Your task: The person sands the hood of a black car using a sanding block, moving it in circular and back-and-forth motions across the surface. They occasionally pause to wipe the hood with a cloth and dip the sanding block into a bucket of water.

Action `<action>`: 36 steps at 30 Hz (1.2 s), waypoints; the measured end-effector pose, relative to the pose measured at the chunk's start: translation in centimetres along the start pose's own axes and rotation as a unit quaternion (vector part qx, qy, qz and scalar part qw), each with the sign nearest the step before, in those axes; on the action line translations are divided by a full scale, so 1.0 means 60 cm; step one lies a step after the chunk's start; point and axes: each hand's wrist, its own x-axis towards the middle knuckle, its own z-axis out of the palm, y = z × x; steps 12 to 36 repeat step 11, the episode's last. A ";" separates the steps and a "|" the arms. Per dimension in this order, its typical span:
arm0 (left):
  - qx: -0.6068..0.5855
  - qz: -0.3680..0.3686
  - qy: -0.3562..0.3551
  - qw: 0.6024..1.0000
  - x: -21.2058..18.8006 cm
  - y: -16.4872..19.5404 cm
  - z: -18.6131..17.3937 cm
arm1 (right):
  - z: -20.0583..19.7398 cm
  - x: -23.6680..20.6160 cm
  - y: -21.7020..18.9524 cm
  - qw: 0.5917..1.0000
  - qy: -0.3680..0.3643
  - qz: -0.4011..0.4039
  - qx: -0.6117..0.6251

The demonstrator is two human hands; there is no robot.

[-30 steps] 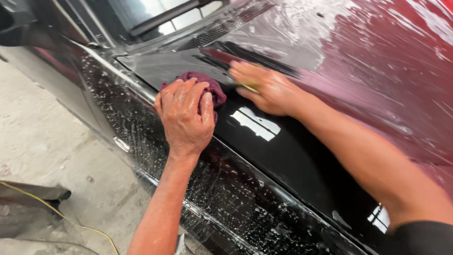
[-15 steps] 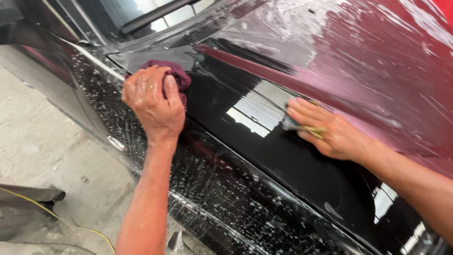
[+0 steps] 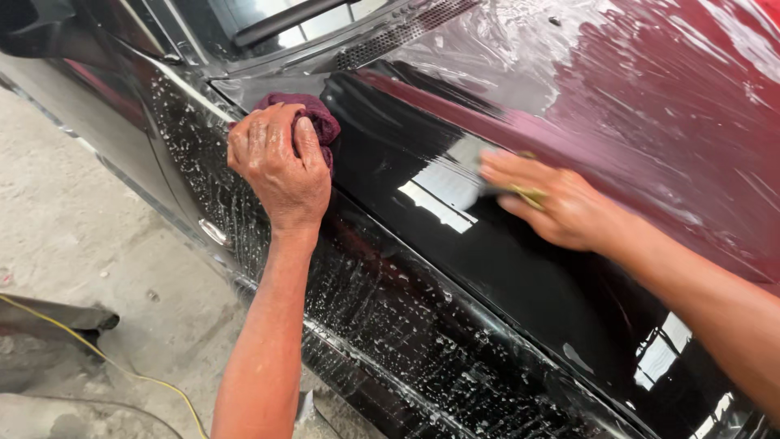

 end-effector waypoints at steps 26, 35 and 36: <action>0.014 0.007 0.000 1.000 0.006 -0.008 -0.003 | 0.121 0.387 0.024 0.997 0.049 -0.049 -0.028; 0.014 0.007 0.000 1.000 0.006 -0.008 -0.003 | 0.121 0.387 0.024 0.997 0.049 -0.049 -0.028; 0.014 0.007 0.000 1.000 0.006 -0.008 -0.003 | 0.121 0.387 0.024 0.997 0.049 -0.049 -0.028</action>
